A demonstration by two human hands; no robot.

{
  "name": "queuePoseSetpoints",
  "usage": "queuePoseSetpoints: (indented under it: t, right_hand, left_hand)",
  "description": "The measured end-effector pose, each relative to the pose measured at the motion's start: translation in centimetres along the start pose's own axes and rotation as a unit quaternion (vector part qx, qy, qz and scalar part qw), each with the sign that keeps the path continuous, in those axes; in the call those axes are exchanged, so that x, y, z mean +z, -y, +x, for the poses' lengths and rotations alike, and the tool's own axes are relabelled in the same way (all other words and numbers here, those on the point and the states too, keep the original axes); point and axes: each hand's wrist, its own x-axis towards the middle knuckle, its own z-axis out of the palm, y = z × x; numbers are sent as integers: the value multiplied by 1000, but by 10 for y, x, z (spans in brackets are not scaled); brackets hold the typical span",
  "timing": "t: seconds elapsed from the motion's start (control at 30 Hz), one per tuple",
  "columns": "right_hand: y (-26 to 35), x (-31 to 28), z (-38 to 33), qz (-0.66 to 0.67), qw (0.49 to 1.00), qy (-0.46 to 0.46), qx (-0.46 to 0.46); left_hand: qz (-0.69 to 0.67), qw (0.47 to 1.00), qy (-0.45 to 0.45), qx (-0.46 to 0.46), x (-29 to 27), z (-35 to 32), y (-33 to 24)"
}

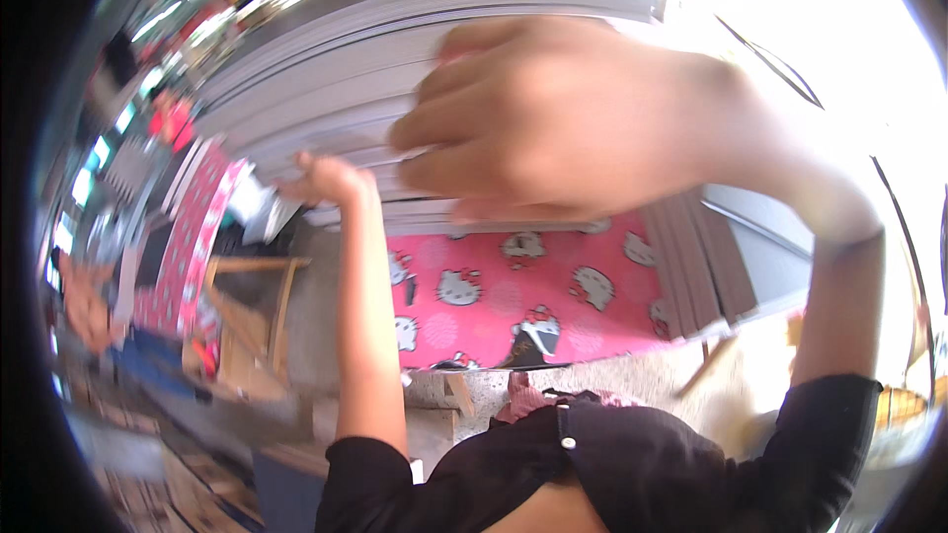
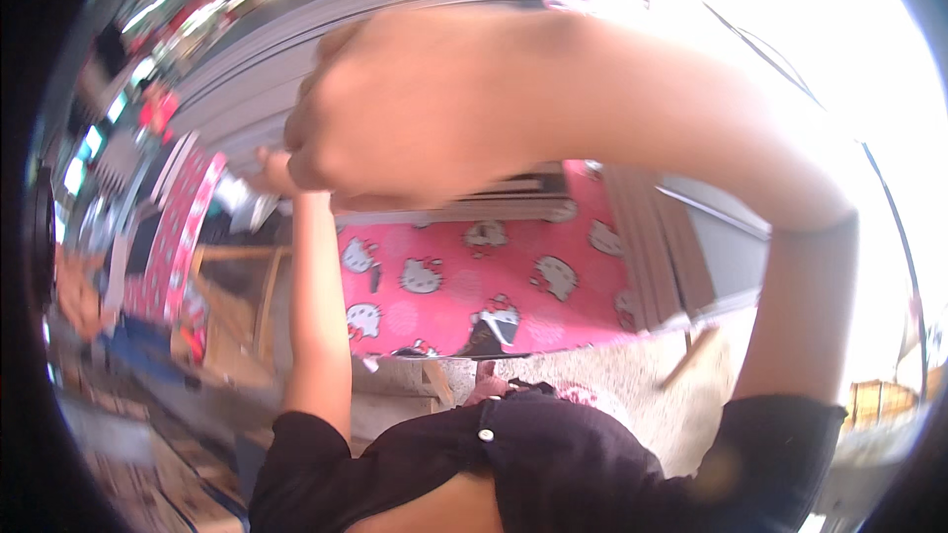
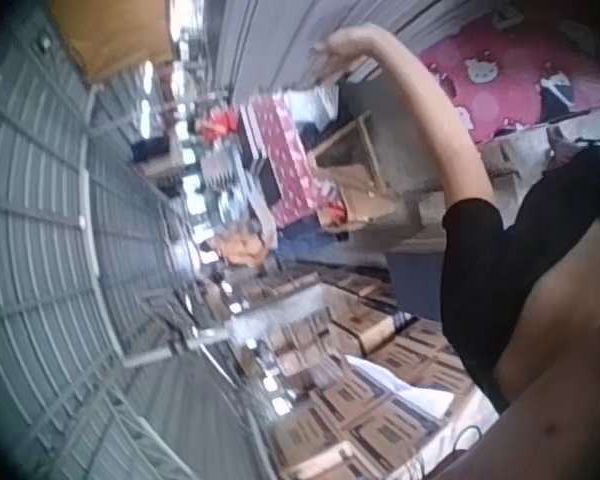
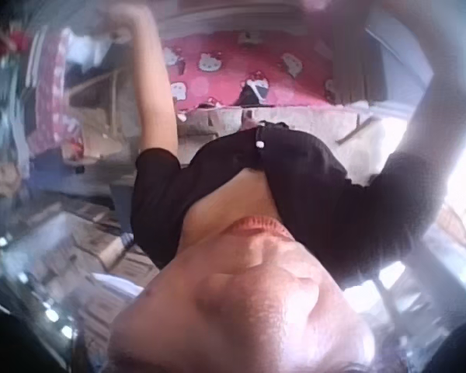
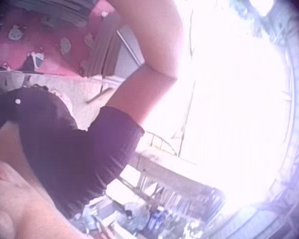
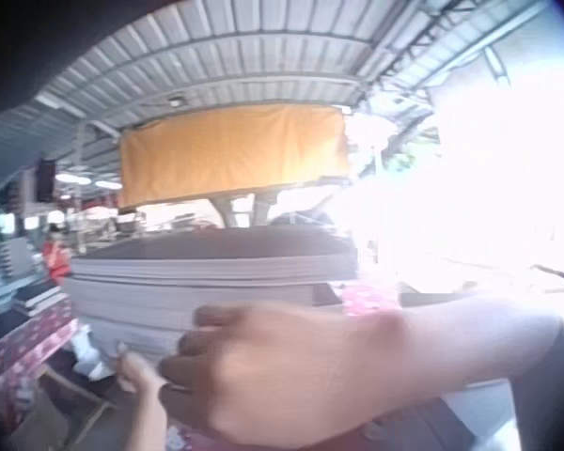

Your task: The person places black panels into plastic bags and then stacks the bagged panels into larger groups before moving a completed stack onto a pile.

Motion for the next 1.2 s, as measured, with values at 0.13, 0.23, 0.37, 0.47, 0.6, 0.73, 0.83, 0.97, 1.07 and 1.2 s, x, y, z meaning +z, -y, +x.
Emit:
queuePoseSetpoints:
  t: [0.13,0.23,0.37,0.47,0.6,0.73,0.83,0.97,1.07,1.2]
  right_hand:
    - [75,-58,-208,-148,831,-133,519]
    - [156,-70,-359,-350,614,-219,673]
    - [260,-51,-557,-532,308,-229,755]
    - [265,-20,-618,-340,221,-379,832]
    - [223,-22,-633,-216,267,-418,841]
    - [205,-38,-686,-220,281,-242,902]
    - [193,-39,-689,-177,267,-195,927]
    - [196,-45,-692,-143,274,-168,936]
    - [191,-47,-680,-121,298,-167,932]
    - [194,-59,-674,-140,276,-176,934]
  left_hand:
    - [-109,894,432,-47,-19,-166,1]
    - [-3,745,612,-266,6,-256,-1]
    - [108,627,716,-286,32,-348,12]
    - [177,628,711,-263,24,-386,12]
    - [196,616,732,-214,-11,-388,11]
    - [186,622,723,-234,-41,-413,-16]
    - [136,640,695,-297,-53,-417,-25]
    - [41,673,587,-449,-43,-421,-32]
    - [41,653,578,-488,-35,-415,-32]
    - [66,641,591,-485,-32,-418,-36]
